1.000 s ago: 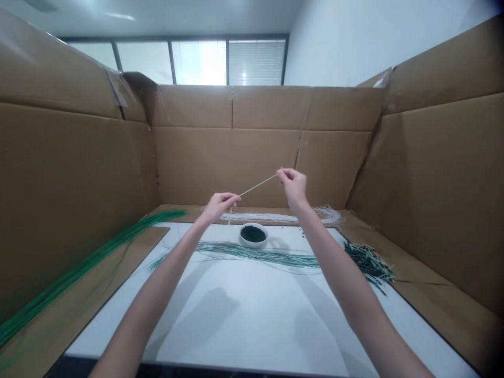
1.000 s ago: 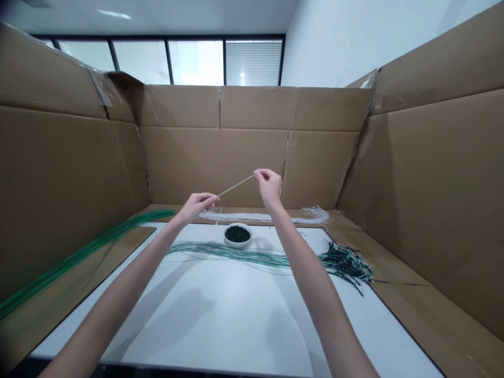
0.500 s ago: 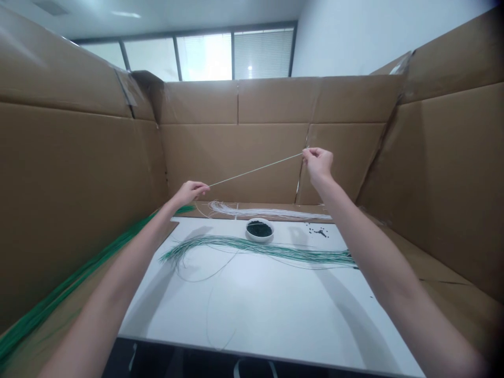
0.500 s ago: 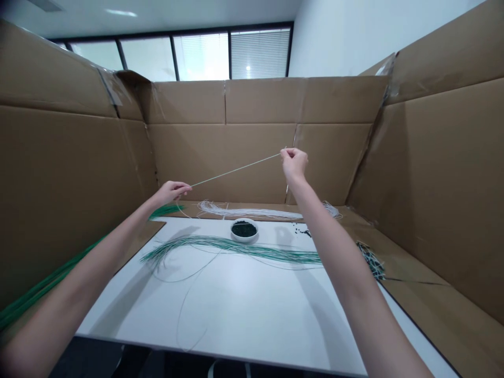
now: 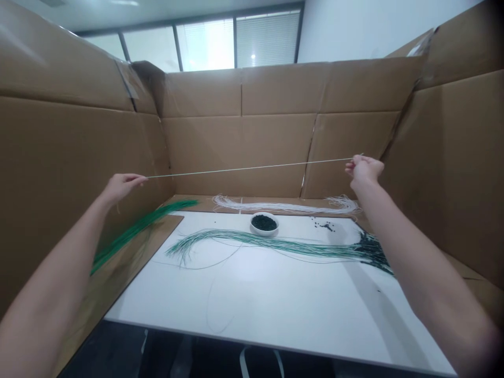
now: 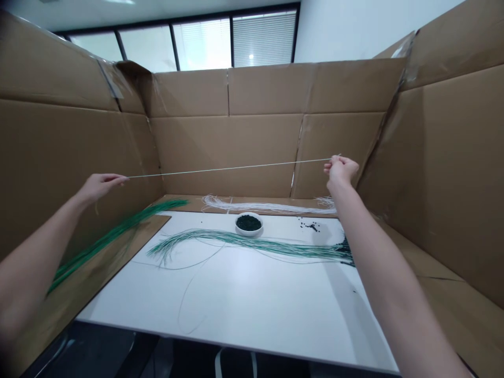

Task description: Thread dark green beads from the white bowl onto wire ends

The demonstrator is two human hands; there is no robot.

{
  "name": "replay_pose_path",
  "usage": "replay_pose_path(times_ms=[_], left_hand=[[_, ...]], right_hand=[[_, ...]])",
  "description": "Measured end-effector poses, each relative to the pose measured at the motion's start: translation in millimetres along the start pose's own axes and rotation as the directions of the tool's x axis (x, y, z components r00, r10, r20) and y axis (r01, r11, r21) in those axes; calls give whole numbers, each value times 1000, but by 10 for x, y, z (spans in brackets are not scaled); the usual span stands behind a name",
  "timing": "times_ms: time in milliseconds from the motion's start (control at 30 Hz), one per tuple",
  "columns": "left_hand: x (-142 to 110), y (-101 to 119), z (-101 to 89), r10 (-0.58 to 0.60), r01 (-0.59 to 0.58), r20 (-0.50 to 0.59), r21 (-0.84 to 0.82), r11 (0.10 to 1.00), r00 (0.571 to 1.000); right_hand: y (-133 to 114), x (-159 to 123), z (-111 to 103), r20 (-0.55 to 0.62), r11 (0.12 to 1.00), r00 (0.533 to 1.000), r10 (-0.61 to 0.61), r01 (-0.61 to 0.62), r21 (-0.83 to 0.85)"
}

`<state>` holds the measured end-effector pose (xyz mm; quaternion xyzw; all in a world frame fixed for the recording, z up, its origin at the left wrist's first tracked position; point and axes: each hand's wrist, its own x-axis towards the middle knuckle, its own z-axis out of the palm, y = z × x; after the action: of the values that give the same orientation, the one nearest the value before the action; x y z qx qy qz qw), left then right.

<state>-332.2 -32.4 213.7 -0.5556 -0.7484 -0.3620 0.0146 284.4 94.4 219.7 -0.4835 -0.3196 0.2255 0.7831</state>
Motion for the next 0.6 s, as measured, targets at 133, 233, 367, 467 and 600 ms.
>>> replay_pose_path(times_ms=[133,233,367,467,600], left_hand=[[-17,-70,-178,-6,8,-28,59,998,1000],[-45,-73,-263,-46,55,-71,132,990,996],[-119,-55,-290,-88,100,-69,205,974,994],[-201,-88,-265,-107,89,79,207,974,991],[-389,-141,-252,-192,129,660,143,981,727]], right_hand=[[62,15,-140,-38,998,998,59,-58,22],[64,38,-237,-73,994,992,100,-97,47],[46,63,-370,-96,985,984,152,-144,90],[20,57,-471,-67,980,983,173,-165,111],[-38,104,-615,-78,979,979,188,-180,100]])
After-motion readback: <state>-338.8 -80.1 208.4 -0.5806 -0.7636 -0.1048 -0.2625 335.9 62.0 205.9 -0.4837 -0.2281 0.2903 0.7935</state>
